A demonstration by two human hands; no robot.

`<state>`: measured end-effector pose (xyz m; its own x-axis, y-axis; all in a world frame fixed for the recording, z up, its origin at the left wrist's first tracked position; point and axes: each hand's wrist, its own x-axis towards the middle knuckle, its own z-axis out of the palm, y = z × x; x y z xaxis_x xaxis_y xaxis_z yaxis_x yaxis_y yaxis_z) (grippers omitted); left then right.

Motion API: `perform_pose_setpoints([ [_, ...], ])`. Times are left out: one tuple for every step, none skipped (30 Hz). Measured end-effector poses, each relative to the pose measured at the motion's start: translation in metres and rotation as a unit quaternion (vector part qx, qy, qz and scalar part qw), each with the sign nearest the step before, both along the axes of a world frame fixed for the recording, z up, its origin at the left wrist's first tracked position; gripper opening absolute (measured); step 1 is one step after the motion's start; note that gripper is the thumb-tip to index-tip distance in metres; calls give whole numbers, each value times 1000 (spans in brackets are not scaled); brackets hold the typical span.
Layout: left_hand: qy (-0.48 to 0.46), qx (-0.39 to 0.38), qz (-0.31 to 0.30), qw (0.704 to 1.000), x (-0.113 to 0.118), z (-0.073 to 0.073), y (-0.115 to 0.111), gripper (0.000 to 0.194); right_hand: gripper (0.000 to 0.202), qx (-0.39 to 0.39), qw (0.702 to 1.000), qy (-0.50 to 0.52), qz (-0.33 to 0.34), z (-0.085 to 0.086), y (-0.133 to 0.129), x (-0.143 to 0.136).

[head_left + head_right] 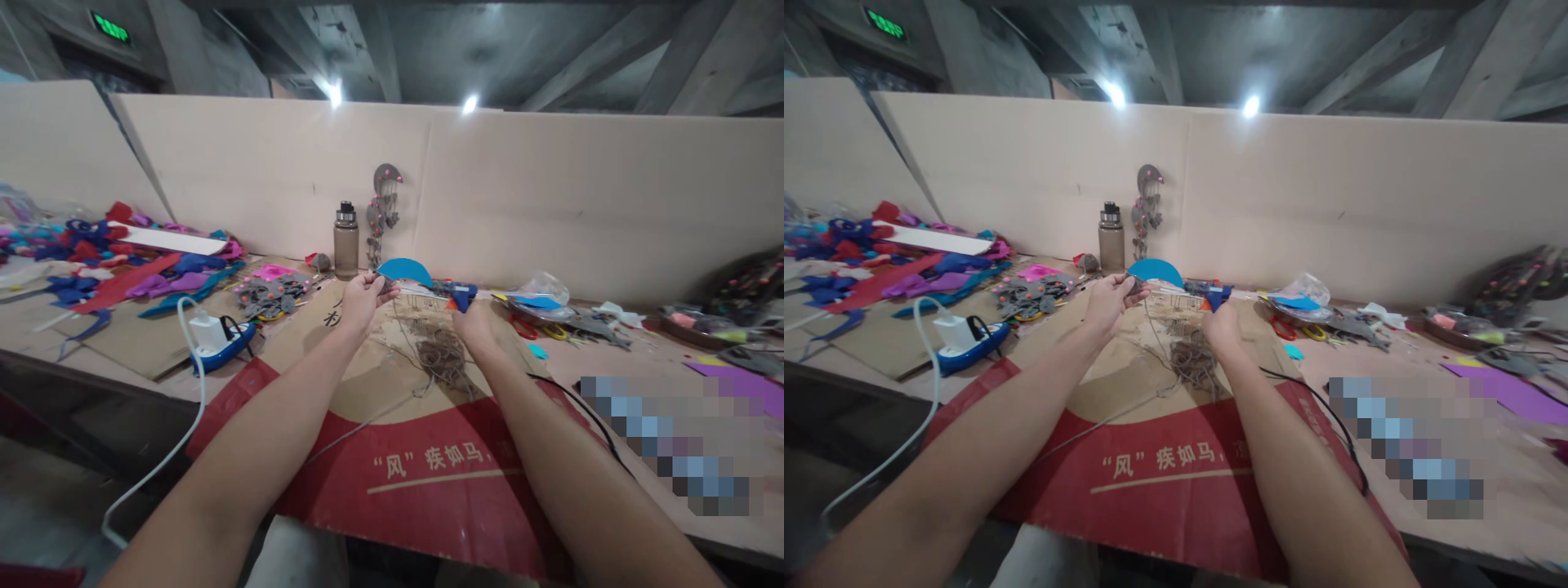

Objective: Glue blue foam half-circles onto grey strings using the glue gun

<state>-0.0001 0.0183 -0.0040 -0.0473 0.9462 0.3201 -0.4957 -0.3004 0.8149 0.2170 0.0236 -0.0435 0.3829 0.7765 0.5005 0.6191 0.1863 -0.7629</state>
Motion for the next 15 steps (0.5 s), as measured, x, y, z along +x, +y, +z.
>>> perform_pose_setpoints([
  [-2, -1, 3, 1000, 0, 0, 1, 7, 27, -15, 1000, 13, -13, 7, -4, -2],
  [-5, -3, 6, 1000, -1, -1, 2, 7, 31, -25, 999, 28, -19, 13, -8, -5],
  [-6, -5, 9, 1000, -1, -1, 3, 7, 35, -27, 998, 53, -17, 18, -13, -9],
  [-8, -8, 13, 1000, -2, -1, 3, 7, 38, -18, 996, 82, -1, 23, -18, -13],
  [-8, -12, 17, 1000, -2, -1, 4, 8, 41, -4, 993, 113, 22, 28, -24, -18],
  [-6, -16, 21, 1000, -2, -1, 5, 8, 42, 11, 988, 141, 54, 32, -30, -23],
  [-4, -22, 25, 999, -3, -1, 5, 9, 42, 26, 982, 164, 85, 36, -37, -28],
  [-3, -26, 27, 999, -3, -2, 6, 9, 40, 35, 977, 174, 115, 40, -43, -33],
  [-3, -29, 28, 999, -3, -2, 6, 9, 36, 34, 976, 171, 133, 44, -50, -38],
  [-3, -31, 29, 999, -3, -2, 6, 8, 31, 29, 975, 160, 150, 47, -55, -42],
  [-2, -32, 28, 999, -2, -3, 6, 7, 28, 26, 974, 152, 168, 49, -60, -47],
  [1, -29, 25, 999, -2, -3, 6, 7, 26, 22, 971, 145, 186, 50, -63, -51],
  [5, -26, 21, 999, -2, -4, 6, 6, 25, 21, 968, 142, 205, 50, -65, -54],
  [10, -21, 17, 1000, -1, -4, 6, 6, 26, 22, 964, 142, 225, 48, -66, -56],
  [14, -18, 15, 1000, -1, -5, 6, 6, 28, 26, 959, 142, 242, 46, -65, -58],
])
